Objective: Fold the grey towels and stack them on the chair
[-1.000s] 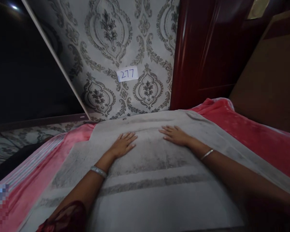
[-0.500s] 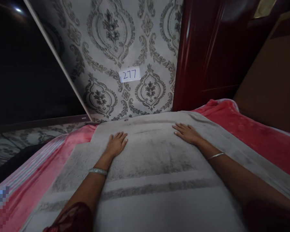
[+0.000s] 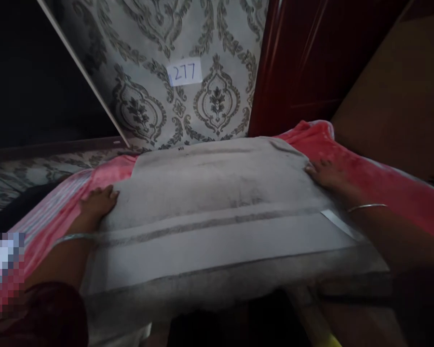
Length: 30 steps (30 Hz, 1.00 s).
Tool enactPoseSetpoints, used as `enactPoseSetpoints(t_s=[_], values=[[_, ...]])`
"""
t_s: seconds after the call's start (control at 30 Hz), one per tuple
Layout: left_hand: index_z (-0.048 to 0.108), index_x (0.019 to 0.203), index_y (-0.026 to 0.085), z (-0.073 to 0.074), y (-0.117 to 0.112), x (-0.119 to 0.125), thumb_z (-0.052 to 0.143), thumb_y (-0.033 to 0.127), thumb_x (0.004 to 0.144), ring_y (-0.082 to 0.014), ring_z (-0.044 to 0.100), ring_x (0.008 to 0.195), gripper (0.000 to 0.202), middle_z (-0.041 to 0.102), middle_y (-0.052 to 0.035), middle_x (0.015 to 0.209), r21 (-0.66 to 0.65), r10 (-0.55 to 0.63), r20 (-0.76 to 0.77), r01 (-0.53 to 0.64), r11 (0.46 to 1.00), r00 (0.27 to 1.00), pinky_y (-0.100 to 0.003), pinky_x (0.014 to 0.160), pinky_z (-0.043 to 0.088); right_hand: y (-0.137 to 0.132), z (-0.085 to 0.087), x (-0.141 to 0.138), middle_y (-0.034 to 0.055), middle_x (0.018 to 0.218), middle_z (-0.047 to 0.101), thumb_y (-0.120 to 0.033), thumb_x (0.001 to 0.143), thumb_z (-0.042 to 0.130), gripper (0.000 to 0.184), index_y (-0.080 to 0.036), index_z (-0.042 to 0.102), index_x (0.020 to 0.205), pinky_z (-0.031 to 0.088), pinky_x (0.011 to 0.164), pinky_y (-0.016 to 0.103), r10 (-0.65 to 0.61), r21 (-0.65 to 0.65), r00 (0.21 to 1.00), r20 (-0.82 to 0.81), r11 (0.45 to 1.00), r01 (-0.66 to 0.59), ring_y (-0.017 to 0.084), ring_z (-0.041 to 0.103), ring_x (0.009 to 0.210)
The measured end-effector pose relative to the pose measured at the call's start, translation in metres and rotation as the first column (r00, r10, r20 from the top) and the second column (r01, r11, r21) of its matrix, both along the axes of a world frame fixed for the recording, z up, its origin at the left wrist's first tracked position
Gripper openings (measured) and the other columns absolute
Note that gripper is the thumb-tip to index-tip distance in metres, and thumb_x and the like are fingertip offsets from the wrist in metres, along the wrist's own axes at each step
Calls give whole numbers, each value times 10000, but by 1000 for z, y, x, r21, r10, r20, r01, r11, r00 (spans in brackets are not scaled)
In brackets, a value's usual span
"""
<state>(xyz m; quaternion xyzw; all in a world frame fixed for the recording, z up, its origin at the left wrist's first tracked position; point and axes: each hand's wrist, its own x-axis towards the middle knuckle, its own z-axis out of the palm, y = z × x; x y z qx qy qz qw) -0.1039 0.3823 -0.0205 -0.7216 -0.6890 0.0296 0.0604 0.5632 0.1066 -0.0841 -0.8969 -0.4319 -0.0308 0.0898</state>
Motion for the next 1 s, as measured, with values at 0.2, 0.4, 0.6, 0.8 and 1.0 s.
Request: enactPoseSetpoints(t_s=[0.2,0.4,0.6,0.8,1.0], values=[[348,1524,221,-20,-88,64,249,456,1012,-304,187,1504,572,264,-87,1630,0,-524,13,524,852,852,-600,1186,160,-16,6,-132,52,1645,224,-542,999,242,614,-308,284,1565,229,1135,649,428,-26,902,47,904,-427,366,189,1492],[256,1566,224,-43,-129,72,232,454,987,-293,161,1512,624,236,-73,1639,17,-548,43,548,836,835,-557,1191,177,-34,-16,-165,-3,1642,230,-567,993,206,619,-371,211,1579,248,1153,601,490,-17,872,15,872,-490,325,193,1500],[294,1554,213,-34,-141,64,220,543,966,-387,203,1484,679,234,-120,1635,56,-299,80,296,954,951,-671,1139,207,-37,-10,-169,32,1635,259,-576,992,194,637,-314,293,1563,255,1161,565,399,-2,916,35,917,-400,308,229,1490],[287,1551,169,-22,-157,29,169,586,946,-413,151,1489,745,197,-150,1641,24,-113,185,111,994,976,-735,1110,172,-35,-10,-179,79,1651,200,-638,974,172,700,-293,255,1578,200,1127,672,122,-51,992,44,992,-120,378,165,1493],[279,1544,135,-13,-167,8,105,631,929,-428,175,1477,809,197,-190,1631,45,-52,269,41,998,962,-767,1059,200,-37,-3,-167,52,1667,116,-597,991,208,658,-329,184,1591,182,1166,608,210,-137,977,-48,967,-214,330,118,1514]])
